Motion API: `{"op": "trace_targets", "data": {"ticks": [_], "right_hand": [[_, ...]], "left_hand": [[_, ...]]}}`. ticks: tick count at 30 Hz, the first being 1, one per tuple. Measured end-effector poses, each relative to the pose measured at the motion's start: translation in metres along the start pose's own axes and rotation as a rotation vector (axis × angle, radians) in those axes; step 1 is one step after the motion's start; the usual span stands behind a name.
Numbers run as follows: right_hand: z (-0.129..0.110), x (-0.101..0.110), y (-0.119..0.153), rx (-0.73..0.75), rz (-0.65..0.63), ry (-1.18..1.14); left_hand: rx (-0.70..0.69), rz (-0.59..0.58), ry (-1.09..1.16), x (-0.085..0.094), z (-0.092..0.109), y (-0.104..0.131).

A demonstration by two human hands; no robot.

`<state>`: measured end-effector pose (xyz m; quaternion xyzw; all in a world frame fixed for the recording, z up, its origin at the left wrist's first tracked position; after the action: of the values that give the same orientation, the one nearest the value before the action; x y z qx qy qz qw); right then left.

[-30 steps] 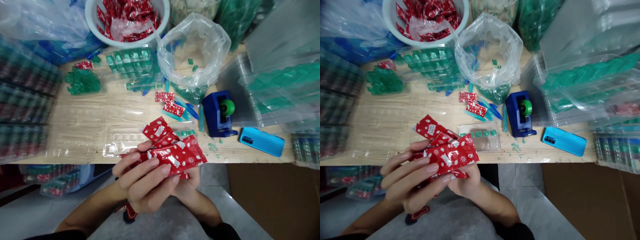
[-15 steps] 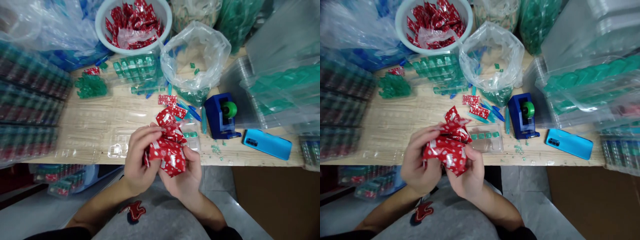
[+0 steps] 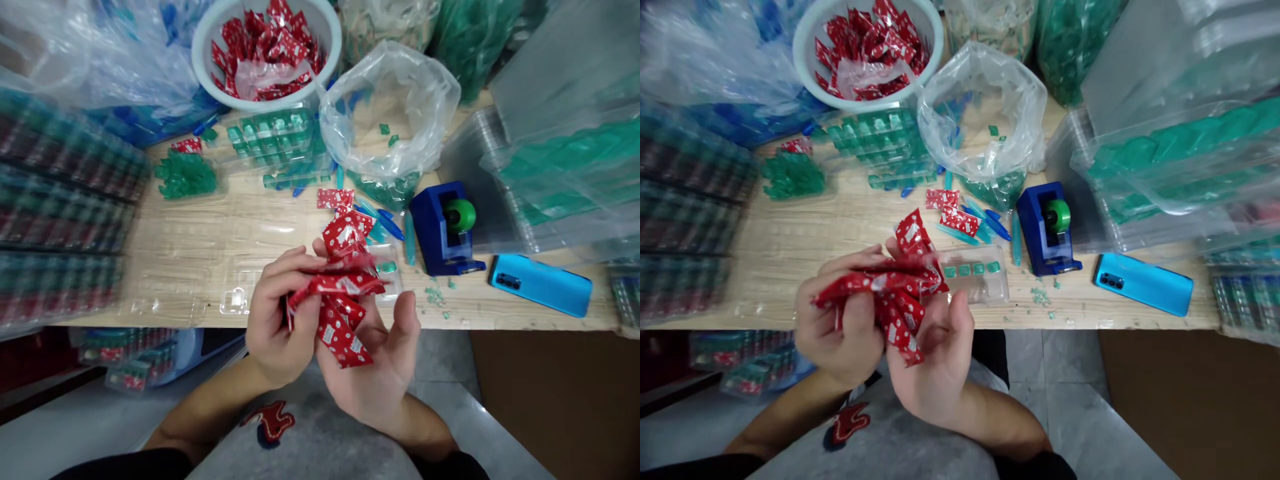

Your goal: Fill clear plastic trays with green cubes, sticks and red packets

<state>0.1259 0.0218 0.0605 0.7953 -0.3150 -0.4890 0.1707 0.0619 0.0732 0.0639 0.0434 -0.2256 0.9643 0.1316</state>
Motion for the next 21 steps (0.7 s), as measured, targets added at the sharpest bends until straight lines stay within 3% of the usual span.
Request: {"op": "trace_targets", "data": {"ticks": [2,7,9,14,17,19,21], "right_hand": [[0.000,-0.001,0.001,0.003,-0.017,0.021],[-0.001,-0.002,0.005,-0.025,0.013,-0.002],[-0.002,-0.004,0.007,-0.026,0.026,-0.043],[0.003,-0.002,0.003,0.041,0.014,-0.018],[0.005,-0.005,-0.012,0.101,0.016,0.011],[-0.003,-0.023,-0.029,0.155,-0.009,0.000],[-0.022,-0.062,-0.052,0.246,-0.101,0.009]], "left_hand": [[0.007,0.046,0.038,0.001,0.003,-0.003],[0.389,0.127,0.155,0.005,-0.005,-0.007],[0.441,0.124,0.220,0.005,-0.004,-0.009],[0.291,0.114,0.137,0.000,0.001,-0.007],[0.202,0.090,0.041,-0.009,-0.006,-0.010],[0.134,0.153,0.016,-0.013,-0.012,-0.030],[-0.036,0.278,0.005,-0.011,-0.013,-0.073]]}}
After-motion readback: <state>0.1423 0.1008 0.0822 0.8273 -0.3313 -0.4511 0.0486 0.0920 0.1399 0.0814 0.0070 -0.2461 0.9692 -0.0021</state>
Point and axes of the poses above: each hand's wrist, its own y-axis away from the middle knuckle, its own x-axis out of the back of the hand, z = x × y, the point moved 4 cm from there along -y, towards the middle knuckle, and after that the axes turned 5 degrees about y, right-handed, at the moved point
